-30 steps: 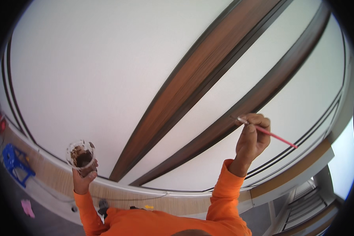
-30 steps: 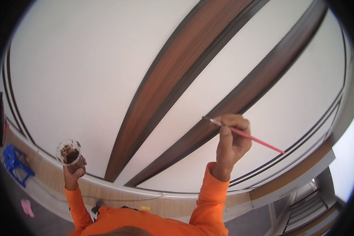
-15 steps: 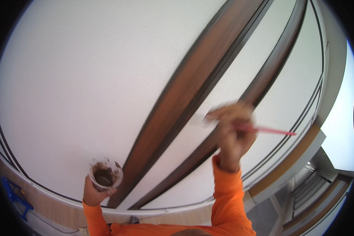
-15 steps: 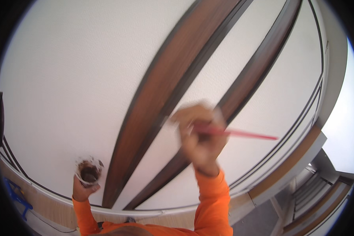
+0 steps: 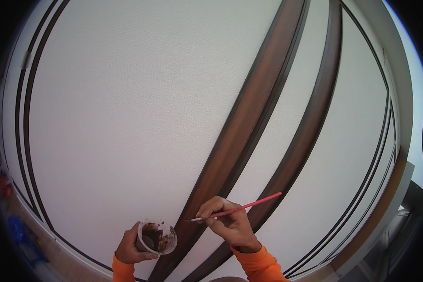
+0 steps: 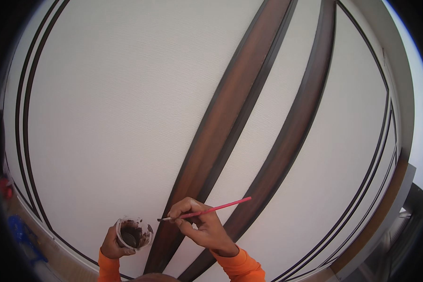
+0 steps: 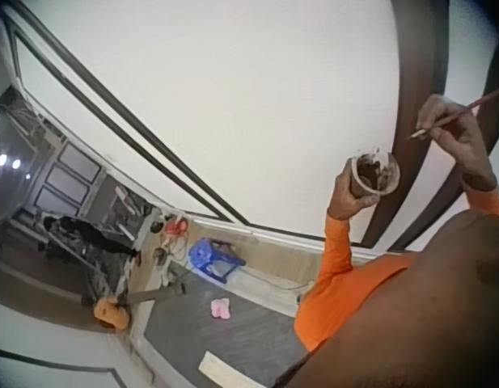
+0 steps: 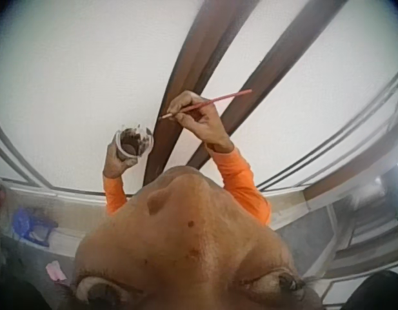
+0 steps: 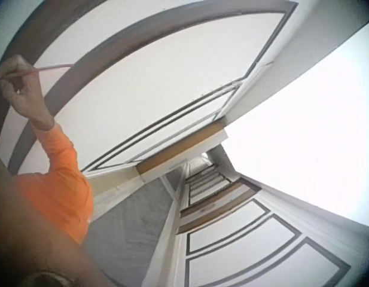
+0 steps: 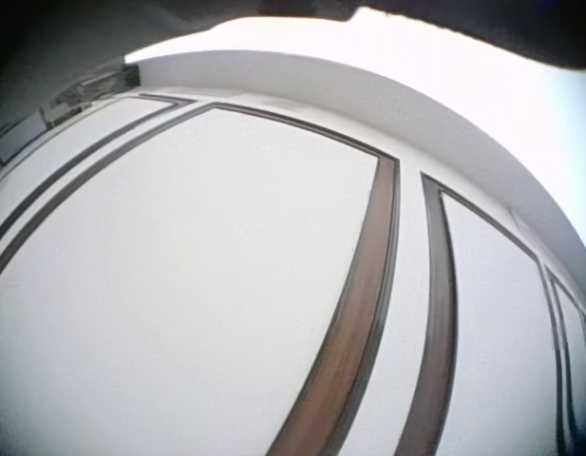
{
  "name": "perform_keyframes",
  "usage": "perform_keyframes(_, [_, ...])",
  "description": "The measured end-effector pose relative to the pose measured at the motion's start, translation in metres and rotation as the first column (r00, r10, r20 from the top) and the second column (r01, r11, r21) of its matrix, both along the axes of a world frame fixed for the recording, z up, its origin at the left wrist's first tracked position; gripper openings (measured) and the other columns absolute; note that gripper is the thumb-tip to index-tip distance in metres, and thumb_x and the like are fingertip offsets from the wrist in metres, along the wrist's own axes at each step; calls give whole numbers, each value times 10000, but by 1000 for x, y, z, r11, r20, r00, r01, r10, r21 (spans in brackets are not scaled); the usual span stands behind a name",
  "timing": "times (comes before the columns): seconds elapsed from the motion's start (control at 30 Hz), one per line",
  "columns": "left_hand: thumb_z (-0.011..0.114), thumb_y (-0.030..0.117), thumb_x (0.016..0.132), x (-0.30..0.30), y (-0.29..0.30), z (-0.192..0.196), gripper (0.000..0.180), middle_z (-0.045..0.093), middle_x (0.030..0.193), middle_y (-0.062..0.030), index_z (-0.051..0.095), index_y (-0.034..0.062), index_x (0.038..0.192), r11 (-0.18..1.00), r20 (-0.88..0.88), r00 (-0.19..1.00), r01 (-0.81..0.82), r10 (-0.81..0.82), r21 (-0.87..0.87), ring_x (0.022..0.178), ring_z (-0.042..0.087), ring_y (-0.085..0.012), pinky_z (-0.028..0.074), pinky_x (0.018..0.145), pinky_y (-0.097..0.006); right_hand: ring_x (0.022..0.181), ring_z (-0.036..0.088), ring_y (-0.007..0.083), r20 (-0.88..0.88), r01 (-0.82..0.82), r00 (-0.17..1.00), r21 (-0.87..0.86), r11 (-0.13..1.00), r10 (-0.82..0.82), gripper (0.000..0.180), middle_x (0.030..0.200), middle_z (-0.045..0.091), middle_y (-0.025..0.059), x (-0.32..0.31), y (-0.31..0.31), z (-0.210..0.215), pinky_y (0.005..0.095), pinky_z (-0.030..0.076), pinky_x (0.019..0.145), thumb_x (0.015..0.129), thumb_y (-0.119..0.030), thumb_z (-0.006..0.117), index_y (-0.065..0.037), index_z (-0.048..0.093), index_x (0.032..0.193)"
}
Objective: The person uses a small pink-handled brush to apply dark brown paint to a curved wooden trim on a white wall. They repeatedly dip the brush into a small plastic container to reload paint and continue applying it along the trim's edge.
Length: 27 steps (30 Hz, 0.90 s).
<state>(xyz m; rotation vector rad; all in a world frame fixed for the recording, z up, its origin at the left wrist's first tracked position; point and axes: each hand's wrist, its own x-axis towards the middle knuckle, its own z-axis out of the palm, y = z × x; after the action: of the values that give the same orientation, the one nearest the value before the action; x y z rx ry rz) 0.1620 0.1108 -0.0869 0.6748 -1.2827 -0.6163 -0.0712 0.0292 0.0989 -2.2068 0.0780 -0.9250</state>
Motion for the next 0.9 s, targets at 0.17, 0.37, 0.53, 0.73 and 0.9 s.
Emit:
perform_keyframes(0.17, [954, 421, 528, 15, 8, 6, 890, 670, 1107, -124, 586, -3, 1219, 961, 211, 942, -232, 261, -151, 990, 661, -228, 500, 895, -337, 871, 660, 149, 131, -61, 990, 157, 986, 40, 163, 947, 660, 116, 21, -1, -19, 270, 527, 766, 840, 95, 638, 18, 606, 980])
perform_keyframes(0.37, [933, 403, 538, 20, 16, 11, 870, 666, 1003, -111, 576, -3, 1220, 905, 314, 872, -272, 375, -327, 825, 670, -271, 530, 728, -324, 797, 652, 210, 276, -38, 961, 46, 998, 23, 122, 912, 650, 158, 23, 15, -45, 304, 535, 663, 831, 5, 706, 33, 646, 933])
perform_keyframes(0.53, [929, 403, 561, 23, 21, 11, 860, 687, 987, -153, 582, -49, 1206, 870, 346, 855, -214, 387, -443, 799, 680, -241, 531, 677, -305, 867, 581, 193, 225, 12, 974, -205, 979, 35, 172, 1061, 600, 158, 39, 17, -60, 277, 456, 691, 702, -50, 804, -38, 740, 862])
perform_keyframes(0.73, [917, 402, 566, 15, 35, 19, 828, 692, 978, -150, 596, -41, 1187, 868, 453, 758, -303, 470, -394, 779, 681, -253, 532, 654, -310, 1111, 562, 268, -12, 3, 1000, -361, 933, -8, 249, 1243, 600, 163, 46, 27, -52, 377, 454, 866, 595, -90, 820, -126, 785, 839])
perform_keyframes(0.9, [908, 431, 558, 13, 26, 21, 822, 690, 967, -139, 609, -15, 1181, 845, 438, 741, -336, 510, -416, 774, 679, -268, 533, 645, -318, 1126, 560, 281, -43, 18, 998, -405, 914, -39, 261, 1253, 614, 139, 50, 23, -56, 395, 441, 913, 590, -96, 822, -165, 790, 840])
